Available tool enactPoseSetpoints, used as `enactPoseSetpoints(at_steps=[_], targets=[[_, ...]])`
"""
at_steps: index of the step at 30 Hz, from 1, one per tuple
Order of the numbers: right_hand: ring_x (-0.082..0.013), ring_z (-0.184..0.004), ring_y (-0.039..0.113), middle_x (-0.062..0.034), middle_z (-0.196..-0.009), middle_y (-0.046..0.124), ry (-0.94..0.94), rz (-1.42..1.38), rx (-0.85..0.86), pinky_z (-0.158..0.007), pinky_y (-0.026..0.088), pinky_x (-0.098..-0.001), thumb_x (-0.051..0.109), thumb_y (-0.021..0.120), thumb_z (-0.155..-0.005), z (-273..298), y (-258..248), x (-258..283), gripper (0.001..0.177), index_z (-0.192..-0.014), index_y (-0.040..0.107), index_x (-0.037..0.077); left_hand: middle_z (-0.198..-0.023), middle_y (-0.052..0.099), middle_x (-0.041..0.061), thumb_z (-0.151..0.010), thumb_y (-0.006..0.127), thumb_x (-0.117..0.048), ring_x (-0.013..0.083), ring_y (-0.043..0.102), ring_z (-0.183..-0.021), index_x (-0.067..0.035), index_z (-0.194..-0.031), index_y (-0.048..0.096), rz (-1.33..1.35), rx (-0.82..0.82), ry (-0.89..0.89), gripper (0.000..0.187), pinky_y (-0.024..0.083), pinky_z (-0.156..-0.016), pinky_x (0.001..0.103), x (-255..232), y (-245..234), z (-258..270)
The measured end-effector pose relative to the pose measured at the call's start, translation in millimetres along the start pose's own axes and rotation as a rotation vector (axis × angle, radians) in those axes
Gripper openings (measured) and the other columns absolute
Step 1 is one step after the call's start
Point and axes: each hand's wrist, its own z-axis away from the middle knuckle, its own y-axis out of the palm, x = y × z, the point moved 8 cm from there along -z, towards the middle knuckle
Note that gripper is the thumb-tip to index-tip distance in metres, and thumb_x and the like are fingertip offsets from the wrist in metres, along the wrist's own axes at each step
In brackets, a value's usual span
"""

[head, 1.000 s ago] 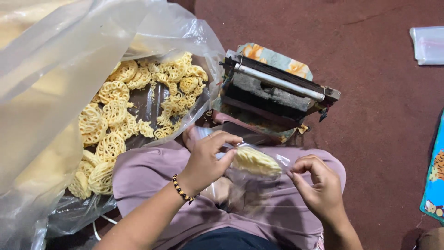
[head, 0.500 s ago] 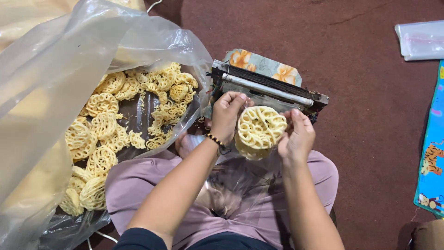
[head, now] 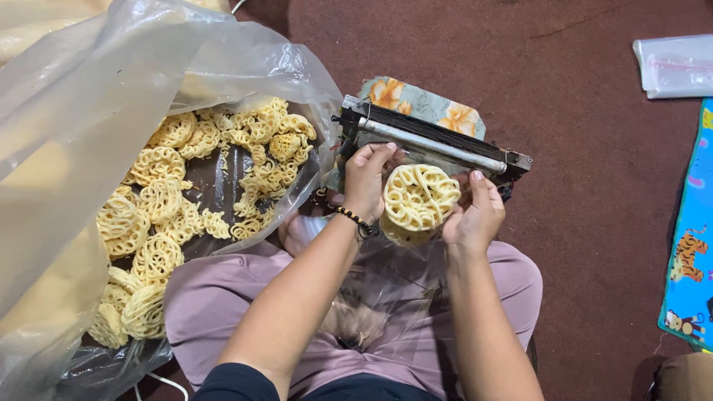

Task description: Manually packaging crackers into individual plastic bags from a bulk container.

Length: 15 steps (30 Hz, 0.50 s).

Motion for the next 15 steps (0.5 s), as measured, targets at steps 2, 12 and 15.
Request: enactPoseSetpoints(at_steps=[2, 12, 15], targets=[[-0.0208, -0.073, 0.078, -0.0121, -0.082, 0.077, -0.004, -0.015, 0.007, -0.064, 0.067, -0.0361, 0.018, 0.077, -0.092, -9.6, -6.3, -6.6, 0.009, -0.091, 0.070, 0.012, -0.078, 0.075, 0.013, -0.088, 0.073, -0.009, 0.0175, 0.074, -0.071, -0.004, -0.088, 0.070, -0.008, -0.001, 0.012, 0.007, 0.062, -0.069, 0.027, -3.5, 2.1, 3.1], [-0.0315, -0.120, 0.061, -0.0251, -0.131, 0.059, -0.720, 0.657, 0.373, -0.107, 0.046, -0.0460, -0.003, 0.059, -0.098, 131.1, 50.5, 116.1, 0.029, -0.127, 0.060, -0.008, -0.080, 0.078, 0.012, -0.090, 0.077, -0.018, 0.0228, 0.077, -0.077, -0.009, -0.090, 0.078, -0.663, 0.093, 0.329, 0.009, 0.064, -0.070, 0.035, -84.1, 10.3, 123.7], [-0.0236, -0.100, 0.071, -0.0056, -0.101, 0.075, -1.131, 0.866, 0.740, -0.122, 0.026, -0.0484, 0.016, 0.066, -0.099, 199.8, 75.0, 130.9, 0.012, -0.101, 0.076, 0.010, -0.088, 0.079, 0.011, -0.088, 0.075, -0.008, 0.0282, 0.077, -0.082, -0.008, -0.090, 0.077, -0.728, 0.406, 0.670, 0.002, 0.061, -0.073, 0.035, -100.1, 36.2, 183.1]])
